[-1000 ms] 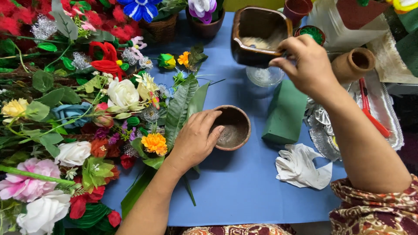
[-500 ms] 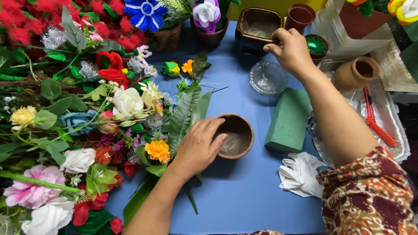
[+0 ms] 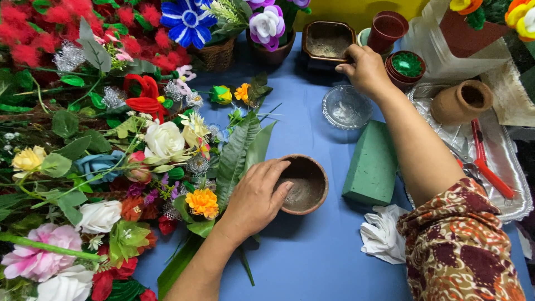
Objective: The person wipes the inside and outside of several small ceramic pots using a white cloth.
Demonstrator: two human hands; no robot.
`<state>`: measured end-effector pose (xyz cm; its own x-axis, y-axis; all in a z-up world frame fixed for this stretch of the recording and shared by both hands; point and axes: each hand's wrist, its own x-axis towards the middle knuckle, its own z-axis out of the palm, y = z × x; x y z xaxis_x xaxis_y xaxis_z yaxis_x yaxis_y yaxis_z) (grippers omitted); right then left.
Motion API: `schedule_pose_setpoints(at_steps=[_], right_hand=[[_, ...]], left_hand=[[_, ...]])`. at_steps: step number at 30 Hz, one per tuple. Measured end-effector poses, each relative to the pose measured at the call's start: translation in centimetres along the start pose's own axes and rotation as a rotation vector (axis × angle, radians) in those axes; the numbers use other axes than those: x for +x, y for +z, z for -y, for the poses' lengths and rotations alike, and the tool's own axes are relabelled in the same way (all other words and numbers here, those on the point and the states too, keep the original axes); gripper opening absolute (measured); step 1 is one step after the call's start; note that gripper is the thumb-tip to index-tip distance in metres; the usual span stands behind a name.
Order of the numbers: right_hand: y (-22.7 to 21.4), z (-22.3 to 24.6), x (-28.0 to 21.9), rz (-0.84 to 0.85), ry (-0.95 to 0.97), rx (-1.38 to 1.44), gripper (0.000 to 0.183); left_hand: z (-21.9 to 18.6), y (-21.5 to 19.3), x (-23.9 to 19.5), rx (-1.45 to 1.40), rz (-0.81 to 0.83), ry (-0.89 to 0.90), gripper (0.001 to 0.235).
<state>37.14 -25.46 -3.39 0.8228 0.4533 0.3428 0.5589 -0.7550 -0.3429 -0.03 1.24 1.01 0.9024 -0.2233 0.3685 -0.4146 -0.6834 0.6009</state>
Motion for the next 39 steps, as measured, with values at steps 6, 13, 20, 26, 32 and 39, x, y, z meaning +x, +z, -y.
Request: schedule_pose_setpoints(at_steps=[6,13,20,26,32,39], right_hand=[[-0.1,1.3,0.2,0.005,0.025,0.038,0.027],[-1.2,3.0,0.2,0.027,0.021,0.05,0.042],[-7.8,6.2,-3.2,0.091,0.026,-0.23,0.031],[-9.6,8.4,-7.2,0.444,0.338,-0.129,0.05],[-3.7,2.3,-7.1,0.357,0.283,-0.111,0.054],[-0.9,-3.7,-5.8,0.087,0.366,-0.193,0.045]], left_hand=[[-0.2,-0.3,0.1,-0.02,0.02,-0.03,0.043],[-0.1,-0.2,0.2,-0.023,0.037,-0.029,0.043],[0.0,-0.1,0.3,-0.023,0.018,-0.013,0.042],[-0.3,-0.3,0.3,-0.01,0.044,-0.035,0.043],[-0.5,-0.6,0.6,0.005,0.065,-0.069,0.045],[-0.5,-0.5,0.5,-0.006,0.067,-0.07,0.046]])
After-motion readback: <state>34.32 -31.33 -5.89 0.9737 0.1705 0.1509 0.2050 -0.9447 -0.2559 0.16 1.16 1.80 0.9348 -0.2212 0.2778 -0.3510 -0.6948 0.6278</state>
